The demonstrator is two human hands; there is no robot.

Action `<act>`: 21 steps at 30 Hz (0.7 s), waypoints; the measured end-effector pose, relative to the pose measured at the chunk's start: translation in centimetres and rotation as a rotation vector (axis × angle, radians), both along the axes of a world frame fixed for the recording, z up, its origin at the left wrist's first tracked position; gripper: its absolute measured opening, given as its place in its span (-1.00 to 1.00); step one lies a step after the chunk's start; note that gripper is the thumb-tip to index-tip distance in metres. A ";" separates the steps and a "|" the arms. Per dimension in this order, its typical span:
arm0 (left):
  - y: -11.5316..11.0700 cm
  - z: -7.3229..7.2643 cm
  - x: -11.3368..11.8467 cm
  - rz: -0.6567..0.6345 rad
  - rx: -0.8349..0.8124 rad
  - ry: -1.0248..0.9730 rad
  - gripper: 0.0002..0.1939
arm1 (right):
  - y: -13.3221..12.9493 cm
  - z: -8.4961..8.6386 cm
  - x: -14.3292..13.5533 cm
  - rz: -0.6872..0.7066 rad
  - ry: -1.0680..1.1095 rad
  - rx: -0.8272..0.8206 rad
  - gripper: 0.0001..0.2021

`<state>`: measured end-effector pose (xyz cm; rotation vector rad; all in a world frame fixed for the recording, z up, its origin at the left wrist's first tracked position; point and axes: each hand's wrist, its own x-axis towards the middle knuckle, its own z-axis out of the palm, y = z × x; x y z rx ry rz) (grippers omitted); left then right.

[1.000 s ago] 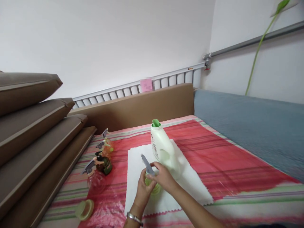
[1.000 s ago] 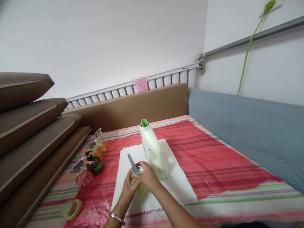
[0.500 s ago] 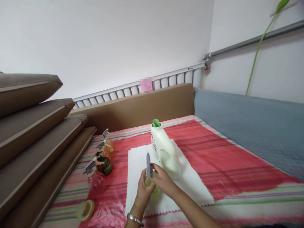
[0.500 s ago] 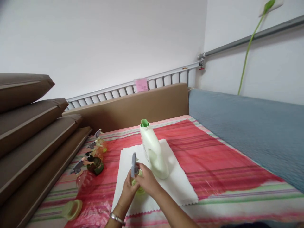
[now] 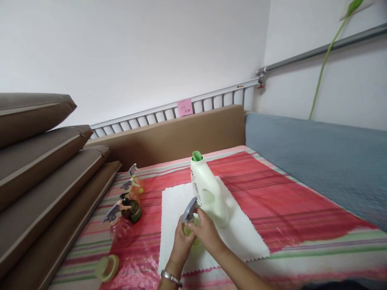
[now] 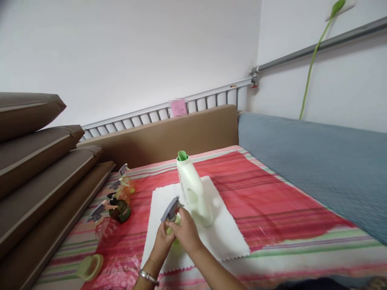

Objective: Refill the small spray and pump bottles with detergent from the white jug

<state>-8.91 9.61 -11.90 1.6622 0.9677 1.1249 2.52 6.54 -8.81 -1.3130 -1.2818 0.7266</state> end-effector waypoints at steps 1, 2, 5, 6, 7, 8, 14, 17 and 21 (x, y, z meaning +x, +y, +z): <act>-0.1 0.1 0.0 -0.016 -0.004 -0.003 -0.54 | -0.1 -0.2 -0.2 -0.011 -0.001 0.008 -0.62; -0.2 0.2 0.0 -0.032 -0.010 -0.003 -0.56 | -0.2 -0.5 -0.4 -0.014 -0.001 0.017 -0.58; -0.2 0.2 -0.1 -0.005 -0.020 0.002 -0.59 | -0.2 -1.0 -0.7 -0.026 0.006 0.024 -0.58; -0.1 0.1 -0.1 0.016 -0.024 0.004 -0.58 | 0.0 -1.1 -0.7 -0.038 0.009 0.017 -0.62; 0.1 0.0 -0.1 0.034 -0.031 0.004 -0.56 | 0.1 -1.2 -0.7 -0.053 0.013 0.008 -0.66; 0.2 -0.2 -0.2 0.048 -0.041 0.002 -0.55 | 0.3 -1.3 -0.7 -0.069 0.017 0.001 -0.68; 0.2 -0.3 -0.3 0.052 -0.051 -0.018 -0.55 | -0.4 -1.2 -0.2 -0.104 0.044 0.022 -0.66; 0.0 0.1 -0.3 -0.006 -0.065 -0.028 -0.49 | -1.7 -0.3 1.2 -0.113 0.046 0.063 -0.71; -0.1 0.3 -0.3 0.003 -0.063 -0.008 -0.49 | -2.1 2.1 2.8 -0.130 0.000 0.117 -0.68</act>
